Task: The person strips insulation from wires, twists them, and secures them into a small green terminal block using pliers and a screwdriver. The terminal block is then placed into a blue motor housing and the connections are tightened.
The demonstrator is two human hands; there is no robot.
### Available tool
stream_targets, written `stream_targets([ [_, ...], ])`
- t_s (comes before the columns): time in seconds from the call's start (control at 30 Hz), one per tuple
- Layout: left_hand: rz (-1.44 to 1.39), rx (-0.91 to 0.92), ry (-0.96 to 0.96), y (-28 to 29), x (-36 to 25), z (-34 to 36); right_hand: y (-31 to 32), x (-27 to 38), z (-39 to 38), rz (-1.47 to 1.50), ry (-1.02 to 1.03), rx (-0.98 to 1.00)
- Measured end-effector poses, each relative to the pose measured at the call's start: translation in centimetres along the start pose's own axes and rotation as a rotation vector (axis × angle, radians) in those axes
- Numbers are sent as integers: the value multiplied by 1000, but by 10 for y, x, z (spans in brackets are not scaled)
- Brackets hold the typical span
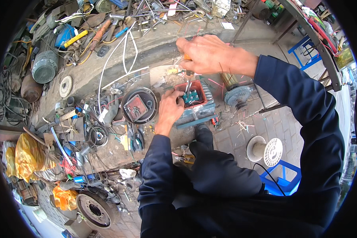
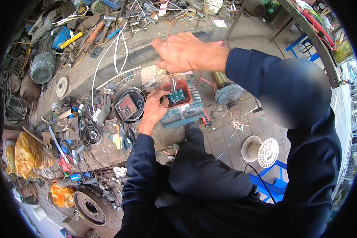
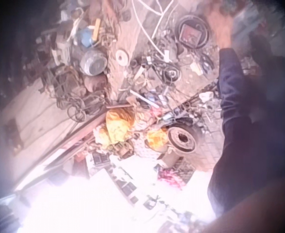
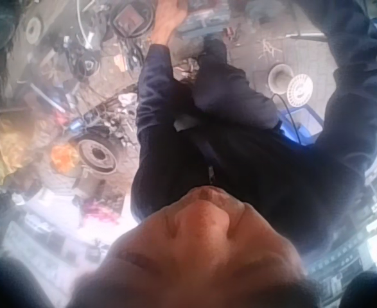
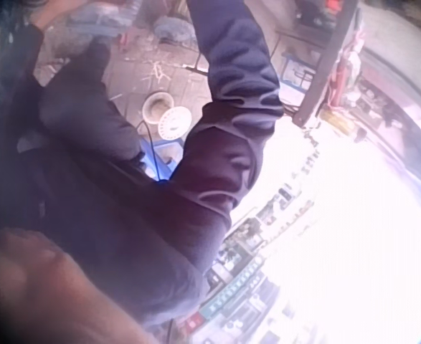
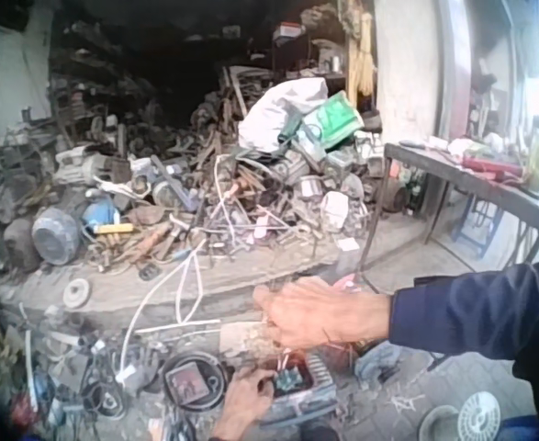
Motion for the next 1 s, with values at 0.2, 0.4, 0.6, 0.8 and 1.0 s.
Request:
stream_targets([
  [0.2,-8,18,9,3,-4,0,10,13,-1,-2,124,-132],
  [0.4,3,2,-19,4,-5,-3,-10,-20,-8,-87,-162,84],
  [0.6,2,4,-28,4,-6,-4,3,2,-4,-14,84,-108],
  [0.8,2,14,-25,4,-6,-4,5,9,-3,22,78,-95],
  [1.0,14,-31,-64,6,-7,-4,-7,-6,-5,-75,-152,147],
])
Point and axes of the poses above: each hand's wrist, its own z-axis towards the middle knuckle, its own y-axis out of the back of the hand, x = y × z, the point moved 9 cm from there along z, towards the middle knuckle, and after that the axes turned 10 degrees about y, right-handed, at the moved point
